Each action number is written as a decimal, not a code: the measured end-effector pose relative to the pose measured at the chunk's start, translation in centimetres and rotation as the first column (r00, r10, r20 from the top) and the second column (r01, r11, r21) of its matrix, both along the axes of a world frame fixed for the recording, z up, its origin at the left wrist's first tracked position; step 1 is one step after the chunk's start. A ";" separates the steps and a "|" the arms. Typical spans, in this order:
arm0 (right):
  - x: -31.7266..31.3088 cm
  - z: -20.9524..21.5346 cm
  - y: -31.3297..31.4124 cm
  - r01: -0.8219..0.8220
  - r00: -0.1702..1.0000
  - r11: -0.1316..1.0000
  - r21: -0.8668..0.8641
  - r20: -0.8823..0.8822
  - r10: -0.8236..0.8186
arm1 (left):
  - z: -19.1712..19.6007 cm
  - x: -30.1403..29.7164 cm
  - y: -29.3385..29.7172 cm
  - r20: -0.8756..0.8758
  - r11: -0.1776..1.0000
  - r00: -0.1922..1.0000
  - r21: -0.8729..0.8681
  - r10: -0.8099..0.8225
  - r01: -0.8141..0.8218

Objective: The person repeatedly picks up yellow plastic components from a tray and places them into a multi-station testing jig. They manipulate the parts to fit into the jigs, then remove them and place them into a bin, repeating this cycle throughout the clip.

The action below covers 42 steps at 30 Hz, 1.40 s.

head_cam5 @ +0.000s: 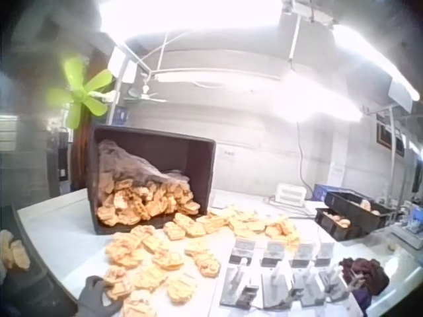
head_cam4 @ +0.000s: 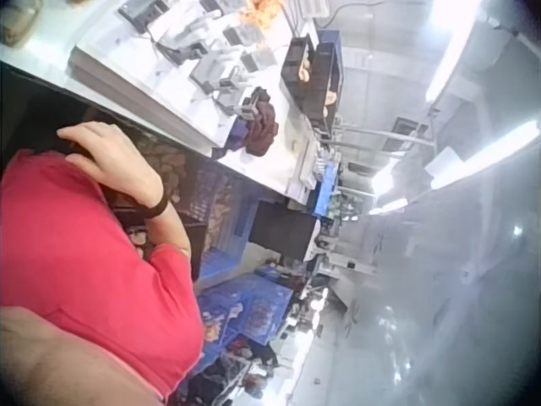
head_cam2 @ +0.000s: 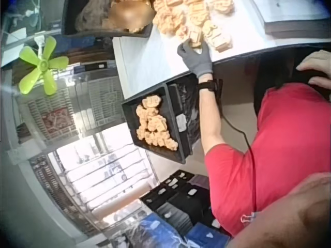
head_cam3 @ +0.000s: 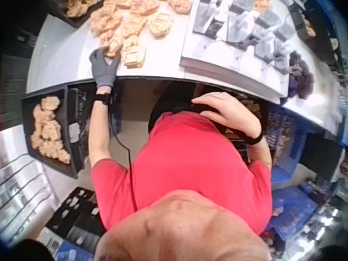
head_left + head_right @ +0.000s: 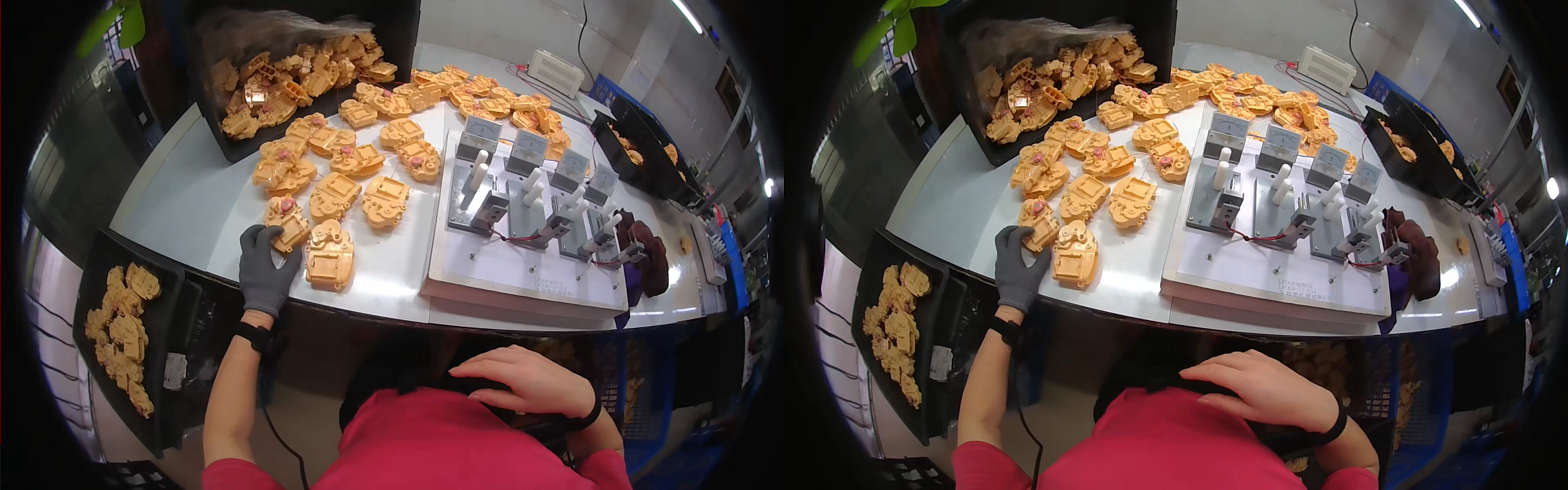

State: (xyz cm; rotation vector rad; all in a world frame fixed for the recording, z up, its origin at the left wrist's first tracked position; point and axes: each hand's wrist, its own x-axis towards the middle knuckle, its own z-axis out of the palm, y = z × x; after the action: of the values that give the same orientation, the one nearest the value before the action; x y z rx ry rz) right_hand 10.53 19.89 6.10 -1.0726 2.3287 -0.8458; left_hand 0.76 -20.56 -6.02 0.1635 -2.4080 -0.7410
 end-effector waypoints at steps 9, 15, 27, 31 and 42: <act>-0.3 -5.0 -0.9 0.066 0.979 0.979 -0.194 0.204 -0.025 | -1.4 -0.6 -1.5 -0.167 1.000 0.986 -0.021 -0.010 0.007; -1.6 -4.0 -2.9 0.039 0.989 0.938 -0.344 0.150 0.014 | 1.5 2.4 -5.0 -0.095 0.721 0.995 0.691 0.030 0.044; -2.7 -4.5 -4.3 0.589 0.771 0.385 -0.710 0.637 -0.004 | 10.5 9.4 13.1 0.122 0.596 0.694 0.630 -0.710 0.499; -3.5 -5.0 -4.0 0.568 0.774 0.388 -0.726 0.631 0.046 | 9.8 8.6 15.3 0.290 0.690 0.654 0.027 -0.698 0.724; -3.6 -6.0 -2.4 0.614 0.774 0.356 -0.705 0.625 -0.097 | 8.8 8.3 16.4 0.032 0.510 0.902 0.833 -0.430 0.214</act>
State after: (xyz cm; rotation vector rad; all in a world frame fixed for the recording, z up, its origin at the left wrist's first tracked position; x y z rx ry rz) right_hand 6.91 17.52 0.13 -0.4464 1.5726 -2.4212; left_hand 9.02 -4.15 2.79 0.1664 -2.1063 -2.1212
